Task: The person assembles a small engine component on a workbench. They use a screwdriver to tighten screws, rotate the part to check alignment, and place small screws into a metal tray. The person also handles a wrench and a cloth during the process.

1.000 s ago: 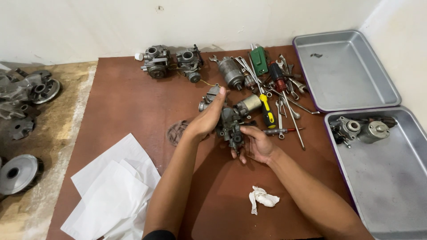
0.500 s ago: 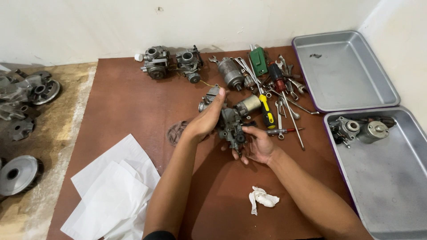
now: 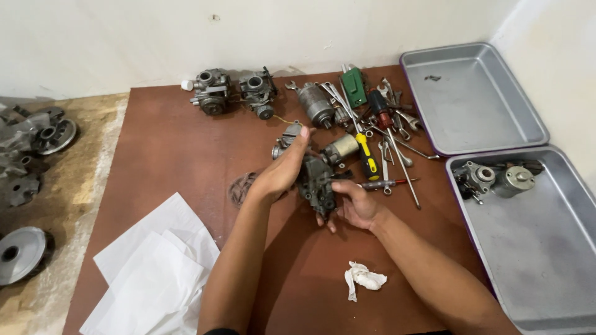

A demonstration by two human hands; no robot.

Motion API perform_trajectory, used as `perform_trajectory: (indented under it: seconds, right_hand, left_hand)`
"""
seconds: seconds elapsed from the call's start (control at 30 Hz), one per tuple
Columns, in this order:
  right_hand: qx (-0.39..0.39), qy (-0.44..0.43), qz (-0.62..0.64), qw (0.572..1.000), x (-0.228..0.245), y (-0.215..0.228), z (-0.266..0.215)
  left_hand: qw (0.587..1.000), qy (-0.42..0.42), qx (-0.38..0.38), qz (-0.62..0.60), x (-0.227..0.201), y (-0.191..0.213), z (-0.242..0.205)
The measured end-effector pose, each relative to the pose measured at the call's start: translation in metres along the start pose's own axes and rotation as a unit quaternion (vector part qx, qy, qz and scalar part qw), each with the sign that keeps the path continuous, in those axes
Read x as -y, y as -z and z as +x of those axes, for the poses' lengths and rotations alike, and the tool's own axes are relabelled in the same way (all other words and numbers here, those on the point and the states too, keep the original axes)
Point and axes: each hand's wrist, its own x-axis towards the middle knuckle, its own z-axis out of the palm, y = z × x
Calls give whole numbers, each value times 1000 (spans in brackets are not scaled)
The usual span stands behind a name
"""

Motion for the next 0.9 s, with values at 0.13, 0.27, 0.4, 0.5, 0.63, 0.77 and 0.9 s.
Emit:
perform_trajectory:
  seconds: [0.13,0.27,0.4,0.5,0.63,0.77,0.9]
  right_hand:
    - [-12,93,-41,995,0,-11,0]
    - [-38,151,-105,982,7,-24,3]
    - [-94,116,-149,978,17,-35,3]
    - [-115,95,-189,971,21,-35,1]
    - [-125,70,-181,973,20,-37,-1]
    - [-128,25,-336,933,40,-48,-4]
    - [-121,-37,-418,900,63,-73,-22]
  left_hand:
    - [999,-17,-19,24,1,0,0]
    - [997,-29,-50,42,-18,-11,-12]
    - [994,-88,-59,-3,32,-3,19]
    - [989,-129,-67,-35,41,-8,27]
    - [981,-157,-89,-77,42,-12,28]
    - [967,-174,-106,-154,70,-2,42]
    - [968,-174,-107,-146,81,-1,40]
